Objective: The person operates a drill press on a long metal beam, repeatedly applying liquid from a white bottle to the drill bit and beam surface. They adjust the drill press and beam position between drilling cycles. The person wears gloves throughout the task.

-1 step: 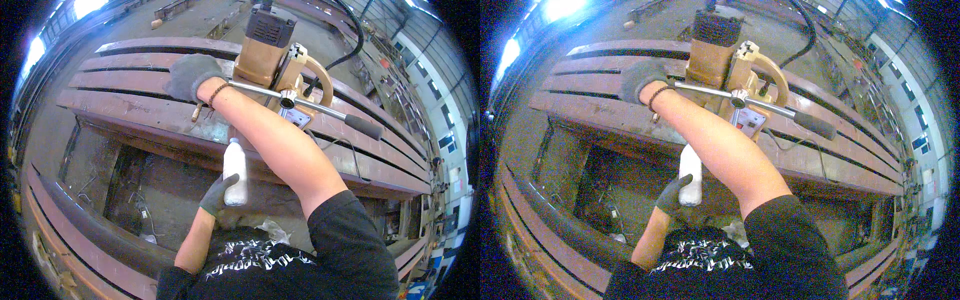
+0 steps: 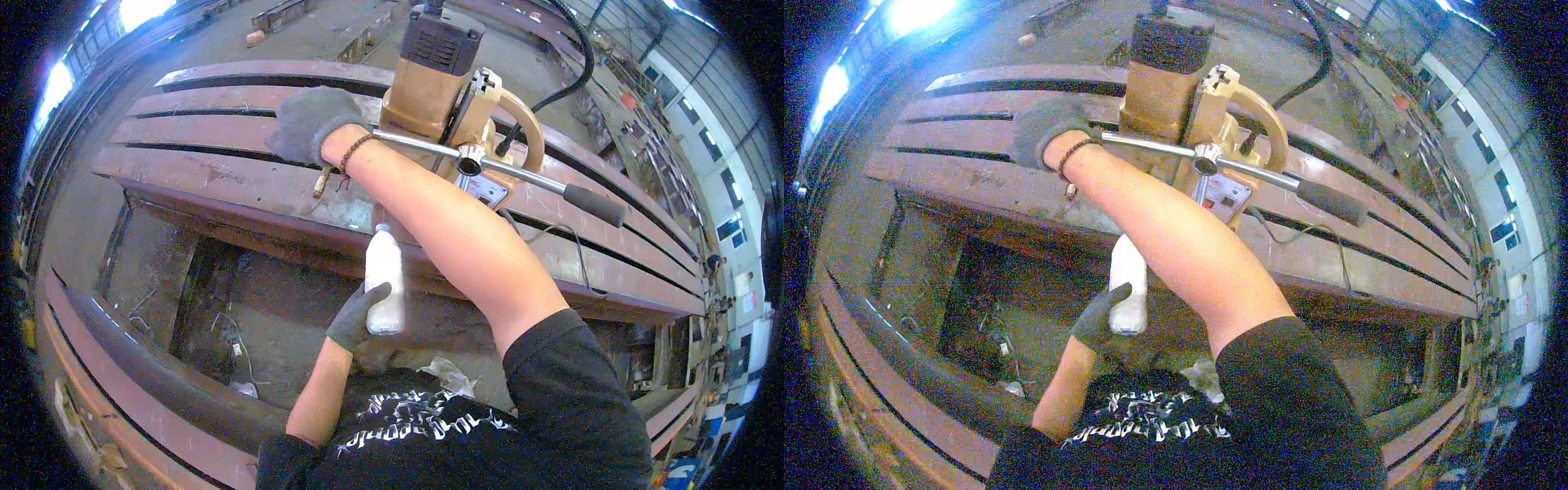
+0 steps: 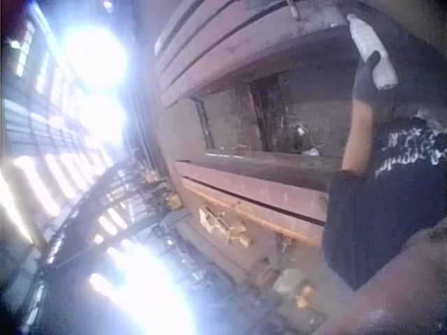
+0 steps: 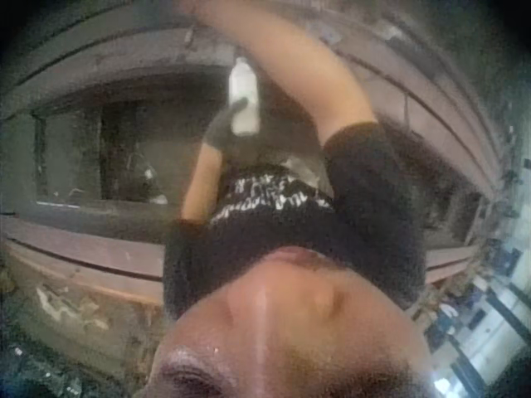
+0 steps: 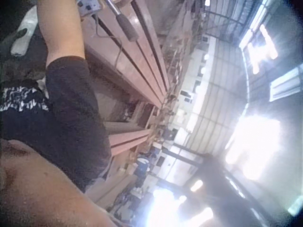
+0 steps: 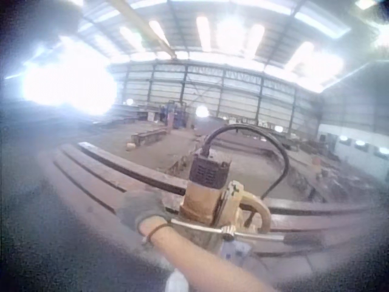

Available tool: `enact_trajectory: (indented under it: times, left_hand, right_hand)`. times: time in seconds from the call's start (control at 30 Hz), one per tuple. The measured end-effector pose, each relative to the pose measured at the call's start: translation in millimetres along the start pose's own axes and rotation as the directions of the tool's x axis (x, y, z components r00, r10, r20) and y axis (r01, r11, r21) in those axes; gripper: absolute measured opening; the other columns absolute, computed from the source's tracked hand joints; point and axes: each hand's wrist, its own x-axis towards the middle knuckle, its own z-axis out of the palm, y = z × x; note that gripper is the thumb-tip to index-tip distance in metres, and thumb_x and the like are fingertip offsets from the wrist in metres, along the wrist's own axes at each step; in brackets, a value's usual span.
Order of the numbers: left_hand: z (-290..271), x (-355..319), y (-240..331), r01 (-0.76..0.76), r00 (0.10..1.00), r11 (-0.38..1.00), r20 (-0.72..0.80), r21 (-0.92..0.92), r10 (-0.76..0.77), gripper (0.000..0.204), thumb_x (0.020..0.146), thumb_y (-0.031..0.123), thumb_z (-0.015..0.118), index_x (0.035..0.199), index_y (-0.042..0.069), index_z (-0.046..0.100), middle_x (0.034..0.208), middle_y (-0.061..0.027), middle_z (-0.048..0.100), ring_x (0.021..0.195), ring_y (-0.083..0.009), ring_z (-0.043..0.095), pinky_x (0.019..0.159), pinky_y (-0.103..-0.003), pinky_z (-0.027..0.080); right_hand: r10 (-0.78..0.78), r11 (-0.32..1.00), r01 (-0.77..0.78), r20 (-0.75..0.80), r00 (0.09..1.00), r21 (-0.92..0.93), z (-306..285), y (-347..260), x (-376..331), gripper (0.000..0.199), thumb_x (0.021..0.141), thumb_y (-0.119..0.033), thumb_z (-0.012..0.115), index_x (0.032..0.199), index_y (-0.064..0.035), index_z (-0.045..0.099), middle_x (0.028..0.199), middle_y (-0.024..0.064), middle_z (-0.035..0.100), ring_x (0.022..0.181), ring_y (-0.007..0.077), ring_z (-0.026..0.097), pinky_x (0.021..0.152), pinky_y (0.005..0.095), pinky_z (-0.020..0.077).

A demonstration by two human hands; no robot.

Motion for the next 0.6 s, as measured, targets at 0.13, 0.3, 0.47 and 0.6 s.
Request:
enact_trajectory:
  times: [0.13,0.3,0.47,0.6]
  left_hand:
    - [9.1,-5.3,8.4,0.007,1.000,1.000,0.007,-0.023,-0.007,0.049,0.095,0.027,0.072,0.137,0.009,0.057,0.112,-0.0071,0.070,0.093,-0.0225,0.069,0.080,-0.039,0.059]
    - [1.6,2.6,4.7,-0.041,0.999,0.999,0.016,0.034,0.040,0.050,0.095,0.029,0.072,0.137,0.007,0.057,0.111,-0.0077,0.071,0.091,-0.0223,0.070,0.080,-0.037,0.059]
    - [7.0,-4.4,11.4,-0.041,0.999,0.998,0.032,0.055,0.039,0.049,0.095,0.029,0.072,0.136,0.007,0.058,0.112,-0.0079,0.071,0.093,-0.0230,0.070,0.081,-0.038,0.060]
    - [-6.5,9.3,-4.0,0.002,1.000,1.000,-0.008,0.012,-0.002,0.049,0.094,0.029,0.072,0.136,0.007,0.058,0.113,-0.0082,0.072,0.093,-0.0232,0.071,0.083,-0.037,0.060]
  right_hand:
    - [-0.039,0.999,0.038,-0.026,0.999,-0.015,0.9,0.1,2.7,0.045,0.090,-0.044,0.056,0.108,-0.0097,0.080,0.111,0.0189,0.076,0.103,0.0350,0.073,0.088,0.0485,0.0585]
    - [-0.025,0.999,0.025,-0.003,1.000,-0.028,-4.2,-4.7,0.8,0.048,0.090,-0.046,0.056,0.110,-0.0092,0.079,0.113,0.0190,0.075,0.105,0.0353,0.073,0.090,0.0487,0.0582]
    - [-0.039,0.999,0.039,-0.030,0.999,-0.017,2.9,-3.1,4.1,0.050,0.090,-0.049,0.056,0.107,-0.0093,0.079,0.111,0.0182,0.076,0.102,0.0358,0.074,0.087,0.0490,0.0588]
    - [-0.088,0.995,0.083,-0.105,0.991,-0.048,12.6,5.0,6.6,0.041,0.089,-0.039,0.054,0.102,-0.0105,0.081,0.105,0.0159,0.077,0.098,0.0343,0.075,0.082,0.0490,0.0593]
